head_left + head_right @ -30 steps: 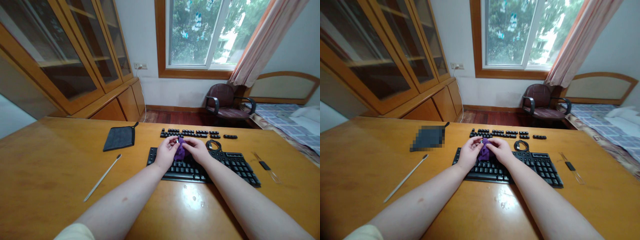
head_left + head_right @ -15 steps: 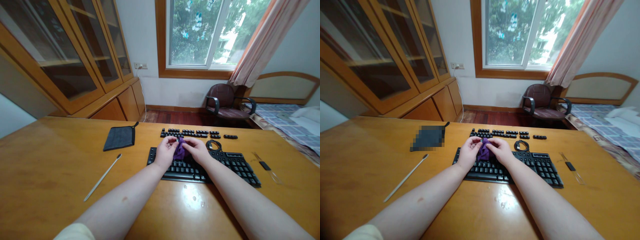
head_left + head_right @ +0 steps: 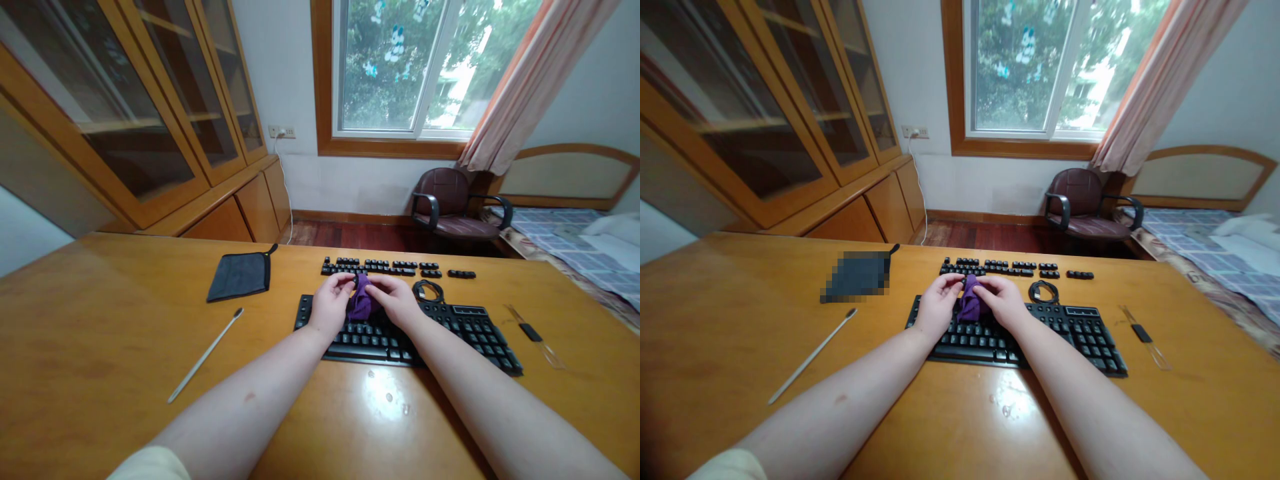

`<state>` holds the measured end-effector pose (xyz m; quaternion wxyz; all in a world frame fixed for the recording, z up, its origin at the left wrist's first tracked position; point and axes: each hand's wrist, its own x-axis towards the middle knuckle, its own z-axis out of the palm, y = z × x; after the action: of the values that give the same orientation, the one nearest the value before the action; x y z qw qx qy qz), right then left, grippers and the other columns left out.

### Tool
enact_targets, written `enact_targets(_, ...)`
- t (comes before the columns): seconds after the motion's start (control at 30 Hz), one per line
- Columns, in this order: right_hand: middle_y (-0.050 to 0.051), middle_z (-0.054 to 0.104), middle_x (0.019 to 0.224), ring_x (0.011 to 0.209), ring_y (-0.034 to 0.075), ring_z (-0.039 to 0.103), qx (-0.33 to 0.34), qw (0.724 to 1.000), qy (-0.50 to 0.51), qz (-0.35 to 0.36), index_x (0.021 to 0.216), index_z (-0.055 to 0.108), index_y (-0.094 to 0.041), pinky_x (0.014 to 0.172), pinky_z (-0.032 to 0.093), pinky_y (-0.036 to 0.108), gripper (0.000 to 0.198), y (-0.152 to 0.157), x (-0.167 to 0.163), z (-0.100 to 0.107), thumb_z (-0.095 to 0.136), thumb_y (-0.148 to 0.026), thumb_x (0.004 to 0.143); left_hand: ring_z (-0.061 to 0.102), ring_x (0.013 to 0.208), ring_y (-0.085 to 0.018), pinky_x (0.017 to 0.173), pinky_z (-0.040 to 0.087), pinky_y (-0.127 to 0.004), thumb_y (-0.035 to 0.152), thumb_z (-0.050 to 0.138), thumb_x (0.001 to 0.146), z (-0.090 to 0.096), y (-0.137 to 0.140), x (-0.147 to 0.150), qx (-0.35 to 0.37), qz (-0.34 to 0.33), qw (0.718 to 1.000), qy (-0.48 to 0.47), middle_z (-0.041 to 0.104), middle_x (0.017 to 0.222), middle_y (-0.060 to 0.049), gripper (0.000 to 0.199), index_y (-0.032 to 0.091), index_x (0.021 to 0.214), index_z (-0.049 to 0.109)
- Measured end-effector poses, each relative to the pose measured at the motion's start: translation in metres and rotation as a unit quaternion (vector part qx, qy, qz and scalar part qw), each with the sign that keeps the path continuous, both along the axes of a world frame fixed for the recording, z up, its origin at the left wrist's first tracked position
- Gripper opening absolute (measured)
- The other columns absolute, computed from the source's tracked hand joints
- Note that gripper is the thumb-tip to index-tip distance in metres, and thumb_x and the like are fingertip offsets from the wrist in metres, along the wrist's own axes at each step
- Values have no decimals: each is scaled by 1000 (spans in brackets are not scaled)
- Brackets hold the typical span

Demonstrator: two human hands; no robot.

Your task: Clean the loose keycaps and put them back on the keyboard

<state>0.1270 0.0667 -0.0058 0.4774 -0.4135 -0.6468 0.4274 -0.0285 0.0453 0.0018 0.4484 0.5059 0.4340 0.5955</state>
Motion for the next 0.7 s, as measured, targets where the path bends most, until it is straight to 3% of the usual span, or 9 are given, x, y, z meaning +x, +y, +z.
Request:
enact_targets(0.3,6,71,89,81,21,65,9,1000,-13,4,91,69,-20,78,51,36,26,0,1,-1,64,-37,73,63,84,-16,79,50,-30,23,62,74,-1,-2,2,-5,-36,999,-12,66,92,-8,21,14,93,60)
enact_targets(0.43,6,71,90,84,22,65,9,1000,4,-18,93,68,-20,79,51,37,28,0,1,1,64,-39,73,62,89,-17,83,50,-32,25,59,77,1,-4,0,35,-16,998,43,66,97,-9,21,16,95,64)
enact_targets(0.57,6,70,94,86,22,65,8,1000,-4,12,96,67,-20,81,51,38,30,-1,2,2,65,-37,72,60,95,-18,90,46,-34,25,59,77,3,-5,-2,70,-3,993,97,66,99,-7,19,19,92,68)
enact_targets(0.7,6,70,93,84,21,65,-5,1000,-4,28,96,68,-19,81,51,38,30,-2,2,3,67,-35,71,63,88,-18,84,49,-33,23,62,74,1,-3,0,18,-33,999,24,68,95,-8,22,17,95,65)
